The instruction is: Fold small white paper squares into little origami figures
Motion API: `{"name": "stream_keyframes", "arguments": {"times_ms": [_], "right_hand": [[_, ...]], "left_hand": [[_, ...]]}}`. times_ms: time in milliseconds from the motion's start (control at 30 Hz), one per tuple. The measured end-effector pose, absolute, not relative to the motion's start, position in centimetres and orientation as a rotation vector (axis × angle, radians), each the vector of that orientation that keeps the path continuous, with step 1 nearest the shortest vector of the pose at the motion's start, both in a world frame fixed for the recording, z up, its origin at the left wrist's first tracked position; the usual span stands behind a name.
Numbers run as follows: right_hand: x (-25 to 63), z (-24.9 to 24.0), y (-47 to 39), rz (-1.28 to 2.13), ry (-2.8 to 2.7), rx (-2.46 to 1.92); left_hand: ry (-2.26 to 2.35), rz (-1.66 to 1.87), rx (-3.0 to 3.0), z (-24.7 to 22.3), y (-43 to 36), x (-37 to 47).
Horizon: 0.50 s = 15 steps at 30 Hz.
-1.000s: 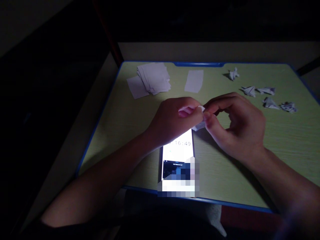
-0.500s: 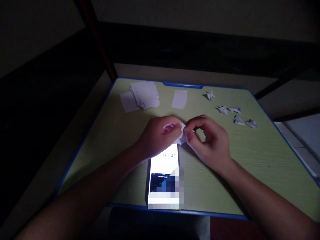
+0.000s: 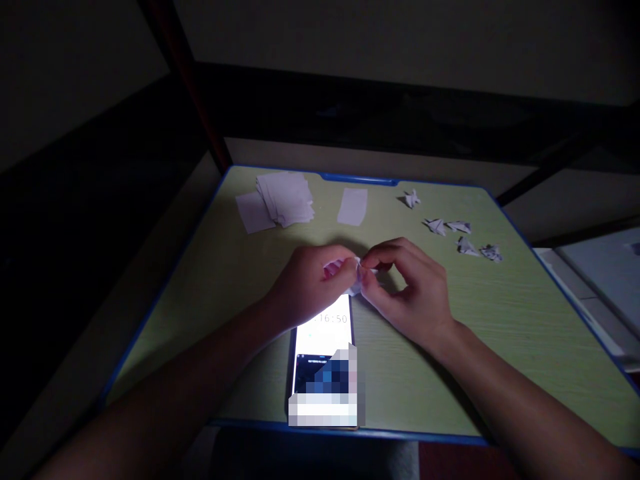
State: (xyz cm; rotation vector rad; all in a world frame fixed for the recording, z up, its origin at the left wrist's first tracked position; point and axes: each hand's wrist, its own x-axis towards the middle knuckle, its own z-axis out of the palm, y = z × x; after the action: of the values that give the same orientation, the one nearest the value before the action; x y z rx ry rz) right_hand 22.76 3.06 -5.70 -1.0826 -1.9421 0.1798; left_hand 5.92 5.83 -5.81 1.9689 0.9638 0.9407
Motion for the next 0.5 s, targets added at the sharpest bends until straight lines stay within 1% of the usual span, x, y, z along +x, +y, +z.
{"name": "stream_keyframes", "arguments": {"times_ms": [500], "right_hand": [[22.90, -5.34, 2.93, -0.003, -2.102, -1.074]], "left_hand": [[0.988, 0.904, 1.977, -5.38, 5.79, 6.03]]}}
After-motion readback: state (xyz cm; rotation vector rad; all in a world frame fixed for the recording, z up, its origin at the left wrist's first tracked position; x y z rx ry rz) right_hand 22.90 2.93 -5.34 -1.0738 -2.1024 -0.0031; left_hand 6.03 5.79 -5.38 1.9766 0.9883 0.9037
